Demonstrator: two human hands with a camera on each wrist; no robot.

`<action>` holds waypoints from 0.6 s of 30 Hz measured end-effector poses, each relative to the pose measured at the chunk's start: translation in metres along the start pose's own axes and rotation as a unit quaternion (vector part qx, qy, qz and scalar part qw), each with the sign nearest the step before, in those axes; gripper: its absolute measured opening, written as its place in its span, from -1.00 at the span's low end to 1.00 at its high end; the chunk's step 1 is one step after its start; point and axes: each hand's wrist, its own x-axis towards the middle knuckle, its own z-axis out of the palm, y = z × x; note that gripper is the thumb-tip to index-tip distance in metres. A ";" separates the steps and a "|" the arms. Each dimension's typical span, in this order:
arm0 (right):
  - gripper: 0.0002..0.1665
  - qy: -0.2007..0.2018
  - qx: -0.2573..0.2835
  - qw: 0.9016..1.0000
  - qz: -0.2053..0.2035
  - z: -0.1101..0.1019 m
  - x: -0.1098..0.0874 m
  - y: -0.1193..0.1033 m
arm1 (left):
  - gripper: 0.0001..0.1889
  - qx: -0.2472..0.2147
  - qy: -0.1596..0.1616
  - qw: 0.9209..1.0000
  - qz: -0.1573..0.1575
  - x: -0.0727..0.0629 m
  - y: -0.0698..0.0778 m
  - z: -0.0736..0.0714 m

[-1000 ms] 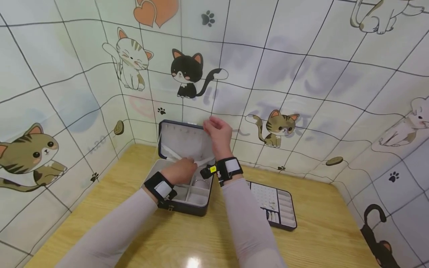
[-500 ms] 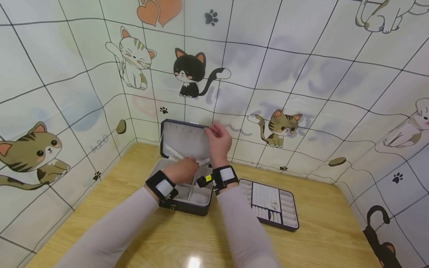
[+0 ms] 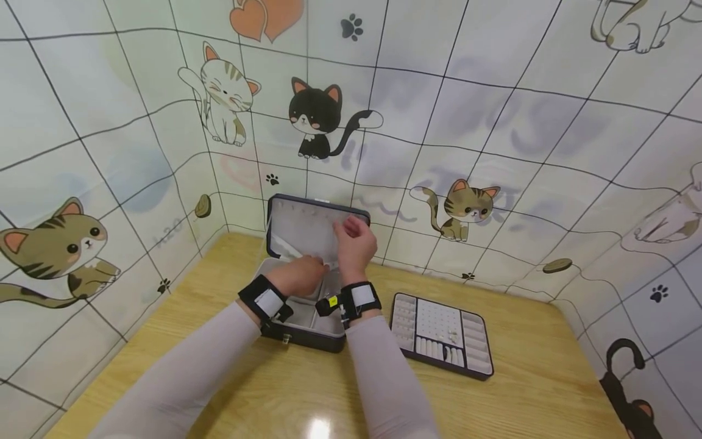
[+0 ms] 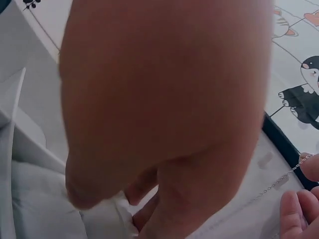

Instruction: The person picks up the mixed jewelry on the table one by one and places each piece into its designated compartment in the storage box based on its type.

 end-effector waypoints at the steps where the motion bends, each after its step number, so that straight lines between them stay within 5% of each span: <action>1: -0.56 0.004 -0.011 1.000 -0.002 0.001 0.000 0.001 | -0.80 -0.001 0.001 1.000 0.001 0.000 0.000 0.000; 9: -0.60 0.029 -0.106 0.992 -0.066 0.008 0.007 0.001 | -0.78 -0.001 0.003 1.000 0.000 -0.001 0.001 -0.001; 18: -0.72 0.032 -0.185 0.978 -0.087 0.016 0.011 0.000 | -0.83 0.010 0.006 1.000 0.006 -0.004 0.000 -0.004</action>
